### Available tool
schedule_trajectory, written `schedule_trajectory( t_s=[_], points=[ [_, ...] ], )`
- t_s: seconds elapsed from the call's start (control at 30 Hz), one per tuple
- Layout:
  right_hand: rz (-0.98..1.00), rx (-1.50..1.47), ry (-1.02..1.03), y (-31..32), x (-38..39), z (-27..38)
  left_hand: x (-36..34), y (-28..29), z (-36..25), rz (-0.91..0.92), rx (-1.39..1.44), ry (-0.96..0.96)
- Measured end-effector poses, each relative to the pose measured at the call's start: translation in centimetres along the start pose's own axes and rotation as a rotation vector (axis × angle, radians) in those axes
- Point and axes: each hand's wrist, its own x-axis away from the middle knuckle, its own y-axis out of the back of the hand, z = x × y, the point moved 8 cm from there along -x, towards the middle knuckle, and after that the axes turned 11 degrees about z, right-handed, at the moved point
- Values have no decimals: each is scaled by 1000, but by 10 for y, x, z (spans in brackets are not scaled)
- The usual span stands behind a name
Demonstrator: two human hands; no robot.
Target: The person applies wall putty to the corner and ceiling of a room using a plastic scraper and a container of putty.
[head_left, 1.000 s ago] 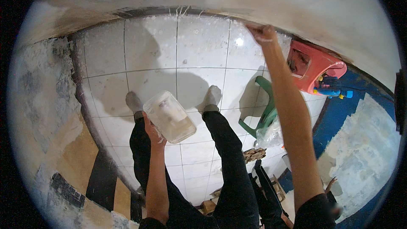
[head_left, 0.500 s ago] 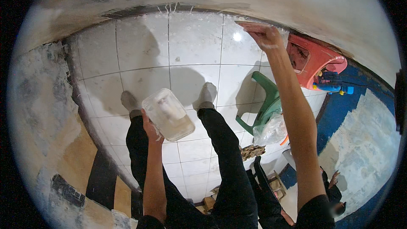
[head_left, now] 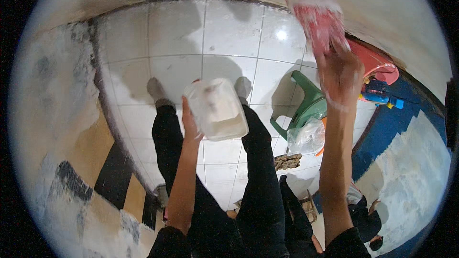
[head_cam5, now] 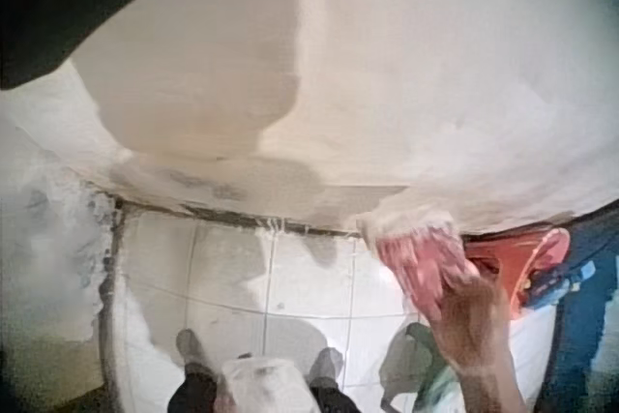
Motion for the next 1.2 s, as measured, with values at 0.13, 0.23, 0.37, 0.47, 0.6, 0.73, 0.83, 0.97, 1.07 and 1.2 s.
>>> schedule_trajectory(
  t_s=[0.13,0.23,0.37,0.47,0.6,0.73,0.83,0.97,1.07,1.2],
  points=[
    [-318,448,50,-19,99,23,1,-76,-23,85,127,-66],
    [-387,793,109,-72,145,46,15,-144,-58,187,118,-101],
    [-276,1340,86,-185,176,76,56,-212,-103,199,20,-133],
    [-144,1786,149,-278,192,92,85,-257,-131,220,-46,-195],
    [-116,2006,283,-309,199,87,128,-293,-148,223,-70,-173],
    [-54,1977,114,-334,210,73,153,-311,-136,279,25,-142],
    [-49,2025,-40,-326,226,66,161,-325,-122,373,121,-126],
    [-54,1818,196,-383,260,90,193,-349,-148,418,82,-121],
    [-36,1889,108,-391,262,76,198,-344,-160,368,5,-152],
    [30,1765,195,-397,253,99,223,-367,-177,363,3,-130]
  ],
)
